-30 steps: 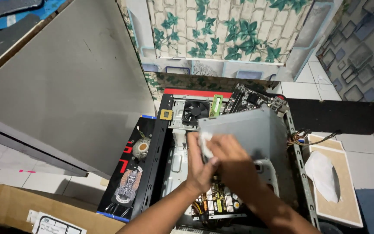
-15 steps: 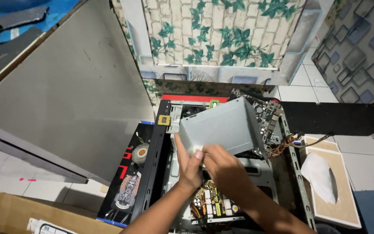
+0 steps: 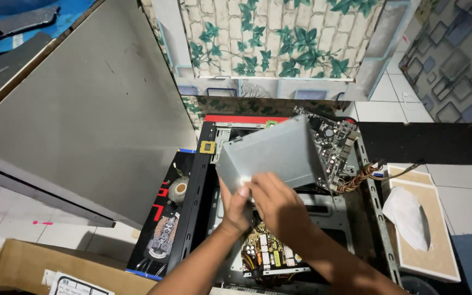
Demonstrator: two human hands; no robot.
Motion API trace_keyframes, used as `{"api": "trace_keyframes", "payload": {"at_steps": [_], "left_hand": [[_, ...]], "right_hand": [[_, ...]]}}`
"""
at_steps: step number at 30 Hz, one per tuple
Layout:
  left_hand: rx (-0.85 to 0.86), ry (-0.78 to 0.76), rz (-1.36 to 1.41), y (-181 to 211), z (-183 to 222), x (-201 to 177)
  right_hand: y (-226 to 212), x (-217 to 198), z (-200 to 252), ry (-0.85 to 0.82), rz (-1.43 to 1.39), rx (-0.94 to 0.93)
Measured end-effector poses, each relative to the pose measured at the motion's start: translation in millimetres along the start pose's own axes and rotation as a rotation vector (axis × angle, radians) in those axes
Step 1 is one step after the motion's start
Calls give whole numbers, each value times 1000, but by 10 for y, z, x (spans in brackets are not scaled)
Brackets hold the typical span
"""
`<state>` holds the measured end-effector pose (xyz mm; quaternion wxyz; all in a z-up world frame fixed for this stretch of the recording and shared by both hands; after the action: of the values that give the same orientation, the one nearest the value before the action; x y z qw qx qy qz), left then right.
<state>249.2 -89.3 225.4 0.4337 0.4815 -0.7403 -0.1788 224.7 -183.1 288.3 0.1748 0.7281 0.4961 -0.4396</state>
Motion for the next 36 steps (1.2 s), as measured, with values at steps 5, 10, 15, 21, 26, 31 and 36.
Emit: {"api": "trace_keyframes", "payload": {"at_steps": [5,10,15,21,26,31,36], "left_hand": [[38,-290,11,175,-42,498],[-17,-16,5,-513,163,-404],[25,363,308,-295,-47,-755],[84,298,455,-43,-275,-588],[-107,335,558,-347,-253,-631],[-242,291,580,-490,-154,-622],[-379,348,639,-599,-13,-503]], "right_hand": [[68,-259,-114,190,46,22],[53,-19,108,2,-79,129],[27,-145,111,33,-260,-35],[162,-131,169,123,-438,61],[370,4,252,58,-788,360],[156,-172,144,69,-490,216],[-147,-94,82,-58,-471,109]]}}
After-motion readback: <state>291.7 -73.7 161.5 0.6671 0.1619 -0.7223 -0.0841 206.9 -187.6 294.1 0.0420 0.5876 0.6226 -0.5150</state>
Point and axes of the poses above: each hand's wrist, its own z-axis away from the middle knuckle, its own x-axis out of the palm, y = z × x, the point moved 8 cm from there along -z, towards the middle knuckle, and after that the axes turned 11 degrees about -y, right-handed, at the moved point
